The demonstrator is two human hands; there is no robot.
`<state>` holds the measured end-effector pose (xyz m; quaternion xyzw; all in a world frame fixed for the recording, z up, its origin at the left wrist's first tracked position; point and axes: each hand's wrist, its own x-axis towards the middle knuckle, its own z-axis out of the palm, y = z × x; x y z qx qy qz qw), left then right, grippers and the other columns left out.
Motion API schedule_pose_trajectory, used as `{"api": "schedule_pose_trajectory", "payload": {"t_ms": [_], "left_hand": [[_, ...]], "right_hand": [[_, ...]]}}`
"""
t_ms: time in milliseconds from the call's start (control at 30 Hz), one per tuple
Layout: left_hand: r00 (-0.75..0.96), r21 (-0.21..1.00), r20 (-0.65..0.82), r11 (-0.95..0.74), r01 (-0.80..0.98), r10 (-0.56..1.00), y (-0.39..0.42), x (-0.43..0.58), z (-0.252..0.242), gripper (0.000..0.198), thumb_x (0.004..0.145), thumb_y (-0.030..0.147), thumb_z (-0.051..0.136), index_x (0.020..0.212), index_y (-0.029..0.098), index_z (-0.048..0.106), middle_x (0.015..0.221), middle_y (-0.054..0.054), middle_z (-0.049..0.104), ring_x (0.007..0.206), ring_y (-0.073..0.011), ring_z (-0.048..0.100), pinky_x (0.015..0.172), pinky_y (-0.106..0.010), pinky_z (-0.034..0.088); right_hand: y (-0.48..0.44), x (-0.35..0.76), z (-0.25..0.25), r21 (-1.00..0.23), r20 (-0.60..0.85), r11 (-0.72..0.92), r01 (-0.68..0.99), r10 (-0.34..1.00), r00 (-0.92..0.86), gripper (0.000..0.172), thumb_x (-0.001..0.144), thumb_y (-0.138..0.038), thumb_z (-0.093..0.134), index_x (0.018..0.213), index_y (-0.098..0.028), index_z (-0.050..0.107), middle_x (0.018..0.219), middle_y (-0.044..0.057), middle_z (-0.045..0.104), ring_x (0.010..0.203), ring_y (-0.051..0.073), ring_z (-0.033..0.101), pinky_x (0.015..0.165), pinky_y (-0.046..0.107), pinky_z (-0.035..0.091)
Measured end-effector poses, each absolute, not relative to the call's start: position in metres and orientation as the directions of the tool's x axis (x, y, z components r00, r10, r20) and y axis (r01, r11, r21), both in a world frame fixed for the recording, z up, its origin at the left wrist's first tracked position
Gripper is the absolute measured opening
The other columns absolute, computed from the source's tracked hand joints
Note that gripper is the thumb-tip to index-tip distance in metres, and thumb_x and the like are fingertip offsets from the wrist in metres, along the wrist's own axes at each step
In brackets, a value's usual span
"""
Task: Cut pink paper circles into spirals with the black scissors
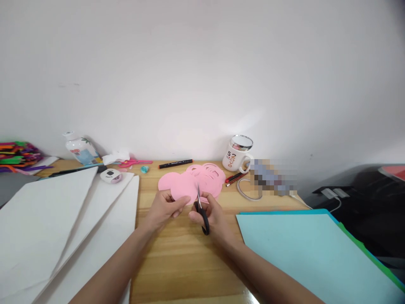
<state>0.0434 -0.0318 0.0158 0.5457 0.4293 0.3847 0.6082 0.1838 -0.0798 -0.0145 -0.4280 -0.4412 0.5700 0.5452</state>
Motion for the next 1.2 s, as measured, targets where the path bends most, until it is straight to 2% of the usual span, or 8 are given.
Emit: {"api": "schedule_pose_trajectory", "payload": {"t_ms": [133,533,967,1200], "left_hand": [[0.34,0.994,-0.099,0.109,-0.009,0.935,-0.0321,0.0431,0.0152,0.035,0.063,0.033,0.068,0.045,0.015,0.044,0.032,0.008,0.039,0.034,-0.0033,0.029,0.038,-0.02,0.02],[0.345,0.995,-0.04,0.068,-0.068,0.938,-0.0324,0.0438,0.0182,0.035,0.065,0.03,0.067,0.046,0.016,0.041,0.034,0.008,0.039,0.034,-0.0031,0.028,0.04,-0.02,0.02],[0.329,0.993,-0.025,0.061,-0.101,0.944,-0.0316,0.043,0.0168,0.037,0.068,0.031,0.066,0.046,0.016,0.042,0.034,0.008,0.04,0.035,-0.0032,0.029,0.04,-0.02,0.021],[0.317,0.985,-0.046,0.095,-0.143,0.947,-0.0301,0.0421,0.0159,0.033,0.07,0.031,0.065,0.051,0.015,0.044,0.037,0.007,0.044,0.033,-0.0027,0.031,0.037,-0.019,0.02]], "right_hand": [[-0.079,0.1848,-0.0122,-0.964,-0.004,-0.015,-0.265,0.999,-0.04,0.052,0.058,-0.029,0.074,0.098,-0.021,0.042,0.065,-0.003,0.053,0.059,0.012,0.046,0.051,0.021,0.033],[-0.0799,0.1847,-0.0084,-0.966,-0.02,-0.029,-0.258,0.999,-0.036,0.05,0.059,-0.029,0.073,0.097,-0.02,0.04,0.059,-0.007,0.046,0.049,0.008,0.036,0.045,0.019,0.027],[-0.0807,0.1852,-0.0098,-0.983,-0.025,-0.027,-0.181,1.0,-0.013,0.048,0.063,-0.032,0.07,0.098,-0.02,0.04,0.051,-0.009,0.048,0.043,0.009,0.039,0.041,0.02,0.031],[-0.0809,0.1854,-0.0068,-0.986,-0.037,-0.04,-0.16,0.999,-0.02,0.047,0.063,-0.034,0.069,0.096,-0.02,0.04,0.046,-0.011,0.046,0.038,0.008,0.038,0.039,0.019,0.029]]}}
